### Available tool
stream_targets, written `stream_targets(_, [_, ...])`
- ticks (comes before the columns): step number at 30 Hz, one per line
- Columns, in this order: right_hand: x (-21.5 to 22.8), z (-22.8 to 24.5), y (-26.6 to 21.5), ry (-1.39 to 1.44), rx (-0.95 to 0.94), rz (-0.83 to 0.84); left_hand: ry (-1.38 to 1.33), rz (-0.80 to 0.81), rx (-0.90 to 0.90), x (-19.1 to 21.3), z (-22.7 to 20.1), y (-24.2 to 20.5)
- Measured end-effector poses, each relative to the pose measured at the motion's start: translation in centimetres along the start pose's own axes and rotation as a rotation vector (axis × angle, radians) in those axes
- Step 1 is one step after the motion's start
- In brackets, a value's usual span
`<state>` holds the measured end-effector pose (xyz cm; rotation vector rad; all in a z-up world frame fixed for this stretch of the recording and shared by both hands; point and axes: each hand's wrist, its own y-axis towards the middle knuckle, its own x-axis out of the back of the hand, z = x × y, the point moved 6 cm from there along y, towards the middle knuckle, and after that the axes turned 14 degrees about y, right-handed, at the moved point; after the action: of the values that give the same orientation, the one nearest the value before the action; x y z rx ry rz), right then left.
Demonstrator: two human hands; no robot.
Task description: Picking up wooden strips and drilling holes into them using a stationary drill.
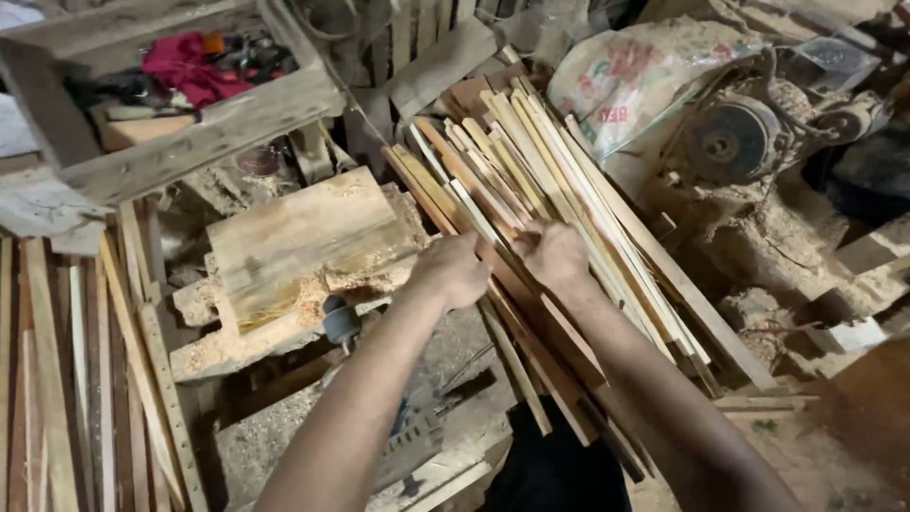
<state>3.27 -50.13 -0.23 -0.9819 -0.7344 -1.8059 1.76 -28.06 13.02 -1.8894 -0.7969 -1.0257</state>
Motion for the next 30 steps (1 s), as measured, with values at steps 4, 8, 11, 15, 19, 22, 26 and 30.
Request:
stream_targets(4, [4.1,1.7,-2.1,0.028,-0.033,0.066,-0.035,0.089,0.002,-2.1,-2.0,1.1])
stream_targets(8, [3.3,-0.2,-1.5,0.104,-0.118,0.144,-0.032,0.140,0.017,-3.2,-2.5,0.8])
stream_targets(11, [3.3,-0.8,-0.8,0.391,-0.210,0.163,-0.027,0.134,0.041,-3.1,-2.1,1.1])
stream_targets(15, [4.8,0.4,-1.7,0.814,-0.371,0.204,-0.006,0.131,0.029,-1.1,-2.4,0.0])
stream_targets(19, [5.1,1.8,-3.6,1.129,-0.462,0.252,0.018,0.136,0.021,-1.0,-2.6,-0.7])
stream_targets(22, [5.1,3.3,-4.7,1.144,-0.418,0.284,0.007,0.151,-0.015,-1.8,-3.5,-0.7])
stream_targets(26, [5.5,4.4,-6.5,0.938,-0.288,0.229,0.011,0.179,-0.024,-1.8,-4.4,-1.6])
stream_targets(30, [8.1,5.0,-5.5,0.415,0.058,0.063,-0.005,0.166,-0.040,-0.8,-5.8,-2.4])
